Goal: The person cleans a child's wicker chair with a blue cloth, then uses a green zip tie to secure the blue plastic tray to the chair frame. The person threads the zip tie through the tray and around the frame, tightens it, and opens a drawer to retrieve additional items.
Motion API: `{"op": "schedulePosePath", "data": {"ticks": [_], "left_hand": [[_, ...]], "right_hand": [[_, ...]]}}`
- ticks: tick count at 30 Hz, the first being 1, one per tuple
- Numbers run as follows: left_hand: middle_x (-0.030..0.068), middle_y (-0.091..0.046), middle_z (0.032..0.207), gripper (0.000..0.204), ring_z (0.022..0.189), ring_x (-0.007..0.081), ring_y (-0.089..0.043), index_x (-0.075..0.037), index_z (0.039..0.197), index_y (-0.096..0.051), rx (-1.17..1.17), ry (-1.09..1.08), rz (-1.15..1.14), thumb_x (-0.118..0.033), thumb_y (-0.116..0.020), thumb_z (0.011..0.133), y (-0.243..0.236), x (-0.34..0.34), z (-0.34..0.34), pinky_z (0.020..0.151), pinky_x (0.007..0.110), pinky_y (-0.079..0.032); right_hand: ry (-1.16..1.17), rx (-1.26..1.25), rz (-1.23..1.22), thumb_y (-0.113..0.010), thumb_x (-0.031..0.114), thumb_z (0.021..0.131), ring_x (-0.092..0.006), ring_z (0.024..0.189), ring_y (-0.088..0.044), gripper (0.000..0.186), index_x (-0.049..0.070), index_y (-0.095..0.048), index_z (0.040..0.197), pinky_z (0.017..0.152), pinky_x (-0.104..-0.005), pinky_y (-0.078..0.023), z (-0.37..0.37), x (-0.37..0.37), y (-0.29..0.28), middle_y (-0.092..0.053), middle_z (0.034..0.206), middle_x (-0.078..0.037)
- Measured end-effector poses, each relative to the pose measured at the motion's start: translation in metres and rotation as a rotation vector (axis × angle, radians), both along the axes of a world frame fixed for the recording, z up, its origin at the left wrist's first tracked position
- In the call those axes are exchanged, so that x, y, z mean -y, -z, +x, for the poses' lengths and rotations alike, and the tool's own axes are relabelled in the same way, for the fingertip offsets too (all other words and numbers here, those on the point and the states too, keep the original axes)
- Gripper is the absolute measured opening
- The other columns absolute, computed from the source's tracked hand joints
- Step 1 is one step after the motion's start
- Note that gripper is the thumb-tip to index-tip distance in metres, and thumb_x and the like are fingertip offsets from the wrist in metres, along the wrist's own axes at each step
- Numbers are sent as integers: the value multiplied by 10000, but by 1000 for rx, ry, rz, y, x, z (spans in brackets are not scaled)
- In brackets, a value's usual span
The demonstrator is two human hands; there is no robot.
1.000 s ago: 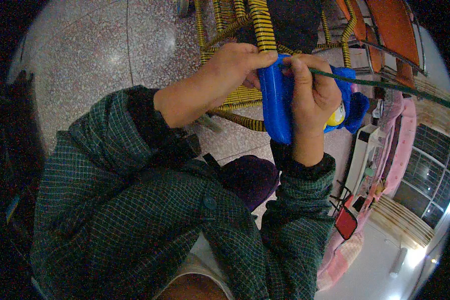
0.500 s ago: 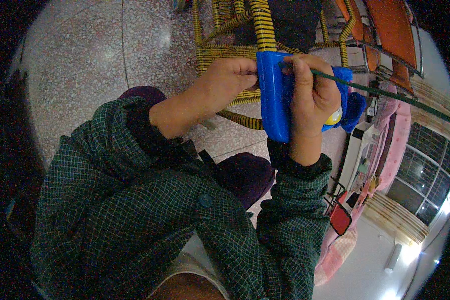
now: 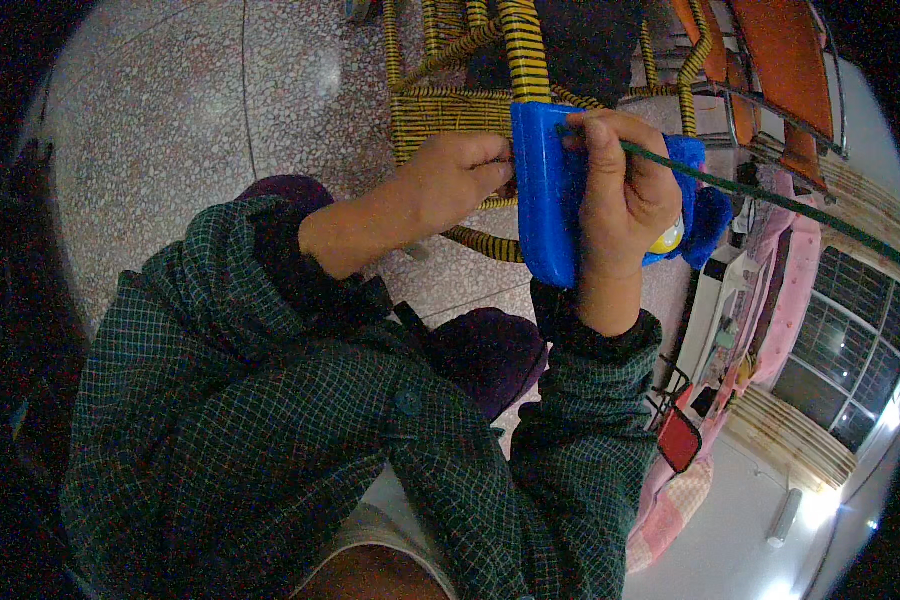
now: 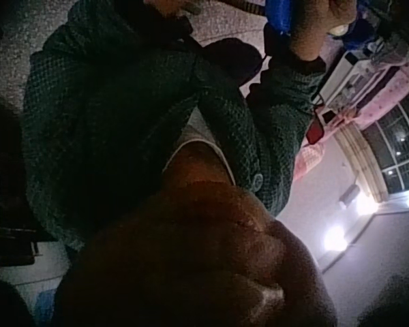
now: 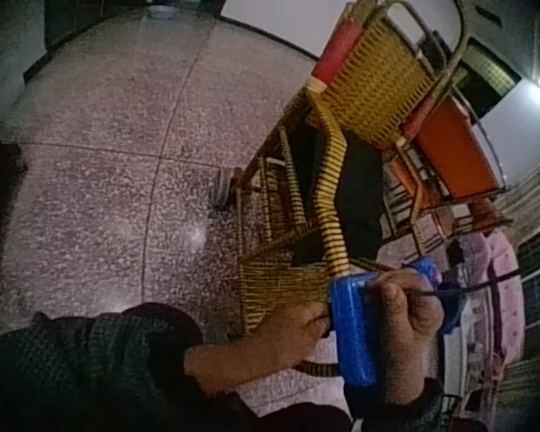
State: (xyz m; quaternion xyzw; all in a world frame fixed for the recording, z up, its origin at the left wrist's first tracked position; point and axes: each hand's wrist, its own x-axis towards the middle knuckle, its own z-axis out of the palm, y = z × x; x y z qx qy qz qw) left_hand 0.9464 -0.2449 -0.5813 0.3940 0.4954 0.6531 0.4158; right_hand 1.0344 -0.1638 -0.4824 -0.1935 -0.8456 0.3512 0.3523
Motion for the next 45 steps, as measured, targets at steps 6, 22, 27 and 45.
{"op": "schedulePosePath", "data": {"ticks": [6,22,27,45], "left_hand": [[211,-571,721,158,686,377,-562,5,709,-551,-205,-40,81,-134,-525,779,6,-9,-7,616,428,-453],[99,-585,653,137,544,159,-582,32,718,-557,284,207,99,21,-450,802,2,-4,-3,508,273,-480],[136,-562,591,91,491,189,-582,71,667,-535,402,207,112,68,-467,728,-3,-4,-4,442,289,-467],[82,-610,723,141,604,139,-597,21,815,-582,386,265,-17,-86,-490,818,-2,2,-18,553,252,-475]], "right_hand": [[16,14,16,-539,65,852,-118,683,-548,89,-19,-562,834,649,-224,-441,1,0,-1,-606,804,-89],[83,60,47,-545,62,846,-109,639,-546,100,-28,-579,821,605,-214,-435,-3,3,0,-603,778,-81],[79,9,30,-542,74,849,-117,642,-549,108,-26,-577,828,609,-222,-436,-5,1,3,-602,784,-85],[60,15,1,-522,47,852,-131,669,-548,90,-31,-568,848,637,-233,-442,0,2,2,-611,816,-101]]}}
